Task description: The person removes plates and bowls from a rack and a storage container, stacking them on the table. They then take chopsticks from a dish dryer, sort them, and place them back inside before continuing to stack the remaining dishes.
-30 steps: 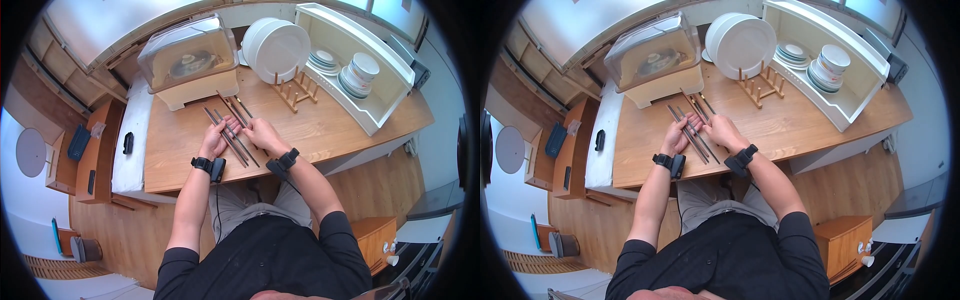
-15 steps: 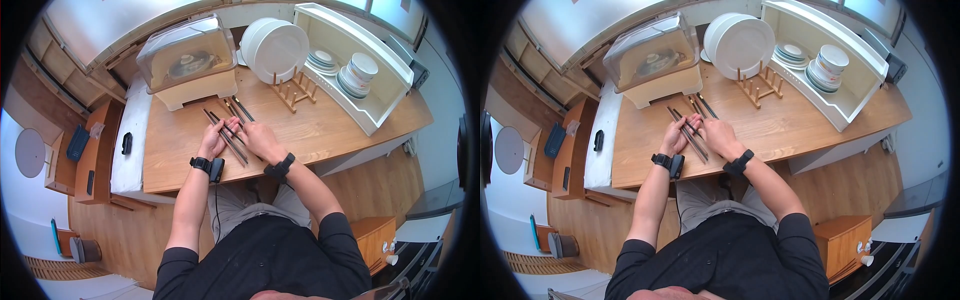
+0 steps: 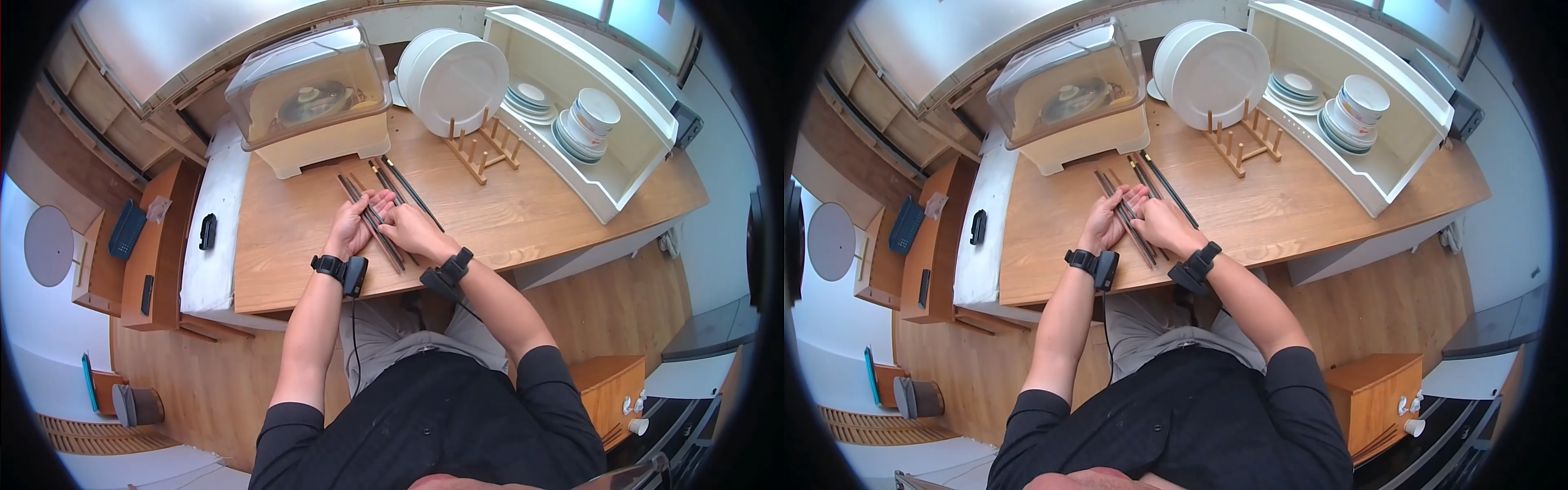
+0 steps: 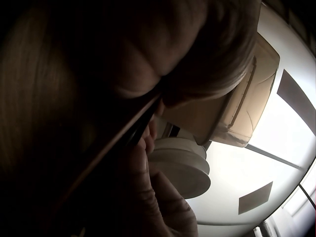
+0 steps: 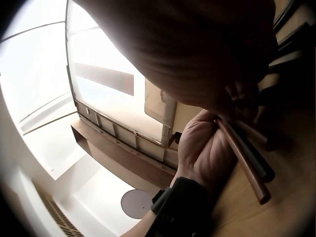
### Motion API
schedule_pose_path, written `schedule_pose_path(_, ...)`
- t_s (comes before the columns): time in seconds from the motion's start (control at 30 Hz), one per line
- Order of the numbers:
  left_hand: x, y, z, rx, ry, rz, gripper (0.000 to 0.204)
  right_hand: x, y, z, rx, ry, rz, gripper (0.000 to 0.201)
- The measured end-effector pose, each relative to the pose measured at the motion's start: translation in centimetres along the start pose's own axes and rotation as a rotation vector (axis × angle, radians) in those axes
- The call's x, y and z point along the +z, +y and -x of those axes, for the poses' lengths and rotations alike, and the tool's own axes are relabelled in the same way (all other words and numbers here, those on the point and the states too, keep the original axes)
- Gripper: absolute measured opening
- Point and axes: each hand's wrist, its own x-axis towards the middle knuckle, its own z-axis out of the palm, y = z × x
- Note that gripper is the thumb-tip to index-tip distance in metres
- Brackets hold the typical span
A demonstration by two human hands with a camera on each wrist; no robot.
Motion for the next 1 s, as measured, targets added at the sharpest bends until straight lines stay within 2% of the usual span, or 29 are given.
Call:
schedule_pose_path(0.2, -0.3, 0.0, -0.1, -0.006, -0.024, -0.037, 0.025, 0.8, 0.3, -0.8, -0.005, -0.05, -0.055, 0.028)
schedule_pose_path(0.3, -0.4, 0.1, 0.0, -0.004, -0.04, -0.039, 0.03, 0.7, 1.1, -1.1, -0.009, 0.013, -0.111, 0.025)
schedule_pose_path(0.4, -1.1, 0.0, -0.5, -0.008, -0.098, -0.026, 0.032, -1.3, 0.3, -0.4, 0.039, 0.044, -0.127, 0.023)
schedule_pose_path(0.5, -0.1, -0.1, -0.2, 0.03, 0.08, -0.03, 0.032, -1.9, 1.4, -0.2, 0.06, 0.146, -0.046, 0.025)
schedule_pose_path(0.53, -0.1, -0.1, -0.2, 0.021, 0.058, -0.019, 0.031, -2.9, 0.9, 0.1, 0.134, 0.124, -0.006, 0.026)
schedule_pose_path(0.63, -0.3, 0.1, -0.1, 0.005, 0.01, 0.001, 0.03, -2.7, 2.4, 0.3, 0.13, 0.193, 0.206, 0.027)
schedule_pose_path(0.83, -0.6, 0.0, -0.1, 0.004, 0.011, 0.012, 0.029, -2.6, 2.4, 0.7, 0.079, 0.264, 0.138, 0.025)
schedule_pose_path(1.0, -2.0, 0.8, -1.5, -0.034, 0.05, 0.0, 0.028, -2.0, 3.8, 0.7, 0.022, 0.364, 0.219, 0.025)
